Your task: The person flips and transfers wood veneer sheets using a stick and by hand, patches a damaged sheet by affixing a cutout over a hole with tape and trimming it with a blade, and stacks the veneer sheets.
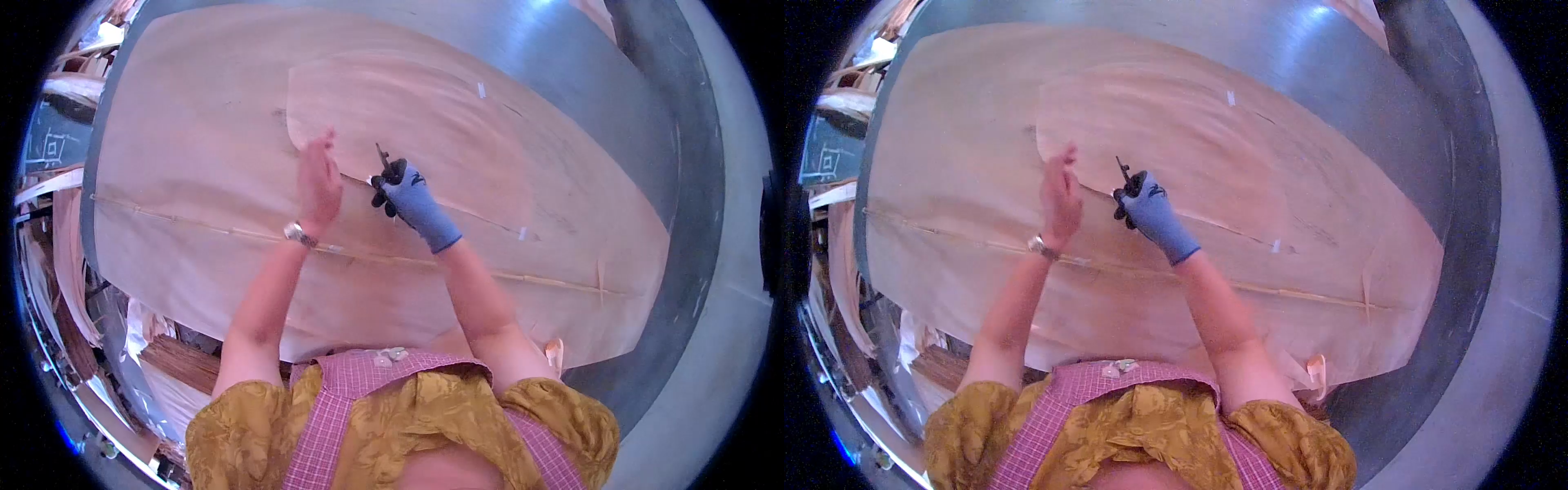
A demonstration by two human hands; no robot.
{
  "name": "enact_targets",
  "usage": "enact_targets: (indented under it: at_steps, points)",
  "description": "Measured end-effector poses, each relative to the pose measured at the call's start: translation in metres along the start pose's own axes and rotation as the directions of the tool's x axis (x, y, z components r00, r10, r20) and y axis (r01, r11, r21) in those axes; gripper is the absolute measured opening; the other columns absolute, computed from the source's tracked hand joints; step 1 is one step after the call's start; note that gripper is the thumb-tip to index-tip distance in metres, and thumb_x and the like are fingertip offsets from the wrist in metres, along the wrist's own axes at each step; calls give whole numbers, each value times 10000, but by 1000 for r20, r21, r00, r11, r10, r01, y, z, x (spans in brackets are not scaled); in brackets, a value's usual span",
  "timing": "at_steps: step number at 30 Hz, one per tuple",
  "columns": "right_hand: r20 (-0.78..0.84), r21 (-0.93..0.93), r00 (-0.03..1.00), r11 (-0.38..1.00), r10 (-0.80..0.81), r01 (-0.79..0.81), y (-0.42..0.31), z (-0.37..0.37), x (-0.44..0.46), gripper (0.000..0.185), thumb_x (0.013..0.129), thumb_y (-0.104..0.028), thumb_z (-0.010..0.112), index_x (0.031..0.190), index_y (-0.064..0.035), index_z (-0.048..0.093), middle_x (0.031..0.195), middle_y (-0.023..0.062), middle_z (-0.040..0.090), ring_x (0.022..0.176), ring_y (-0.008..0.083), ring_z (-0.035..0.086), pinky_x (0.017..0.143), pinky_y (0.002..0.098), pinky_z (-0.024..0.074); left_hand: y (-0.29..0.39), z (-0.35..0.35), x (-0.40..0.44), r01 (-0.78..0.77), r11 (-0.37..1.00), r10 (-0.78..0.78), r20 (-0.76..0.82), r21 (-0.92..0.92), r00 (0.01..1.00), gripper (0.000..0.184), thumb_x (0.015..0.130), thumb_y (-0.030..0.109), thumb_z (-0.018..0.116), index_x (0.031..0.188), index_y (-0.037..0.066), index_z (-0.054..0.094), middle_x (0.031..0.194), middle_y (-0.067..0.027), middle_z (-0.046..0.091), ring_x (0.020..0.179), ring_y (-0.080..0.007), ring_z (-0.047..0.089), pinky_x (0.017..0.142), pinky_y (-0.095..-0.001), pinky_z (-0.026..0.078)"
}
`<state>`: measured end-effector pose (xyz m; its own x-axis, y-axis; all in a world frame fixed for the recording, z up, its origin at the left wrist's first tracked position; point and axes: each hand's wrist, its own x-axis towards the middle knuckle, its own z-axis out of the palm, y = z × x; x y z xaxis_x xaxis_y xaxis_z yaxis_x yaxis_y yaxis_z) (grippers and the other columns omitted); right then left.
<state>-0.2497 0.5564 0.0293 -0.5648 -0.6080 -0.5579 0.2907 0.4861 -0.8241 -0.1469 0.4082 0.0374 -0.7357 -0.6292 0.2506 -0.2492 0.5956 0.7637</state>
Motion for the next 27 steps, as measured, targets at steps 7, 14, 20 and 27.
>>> enact_targets:
  at_steps: [7, 14, 20, 27]
  points:
    - [-230, -719, 953, 695, -196, -31, 10, 7, -3, 452, 833, -407, 639, 927, 27, 558, 817, 264, 649, 850, 435, 633, 728, 493, 502, 9, -2, -60, -390, 844, 228, 412, 367, 882, 567, 860, 198, 581, 1405, 143, 435, 1335, -81, 513, 1262, -255, 450, 1040, -448, 328]
    - [-224, -194, 974, 978, 37, -82, 23, 2, -38, 218, 889, -235, 619, 810, -32, 625, 631, 49, 626, 480, 130, 568, 417, 298, 422, 10, -2, -61, -456, 789, 227, 494, 412, 840, 632, 840, 368, 630, 1423, 258, 413, 1417, -87, 416, 1316, -276, 379, 1005, -519, 347]
    - [-249, -40, 960, 988, 132, -146, 25, 10, -51, 166, 909, -227, 594, 879, -68, 631, 636, 38, 624, 458, 82, 514, 388, 236, 382, 2, 4, -60, -448, 801, 219, 502, 396, 836, 638, 828, 401, 649, 1407, 252, 426, 1406, -101, 416, 1311, -287, 379, 977, -551, 359]
    - [-231, 62, 965, 988, -127, 144, 1, -1, -41, 170, 950, -195, 567, 1037, -49, 568, 805, 85, 669, 505, 100, 554, 409, 227, 387, -41, -15, 13, 27, 847, -33, 2, 531, 999, 646, 850, 289, 627, 1403, 56, 388, 1344, -150, 506, 1249, -330, 445, 1002, -535, 339]
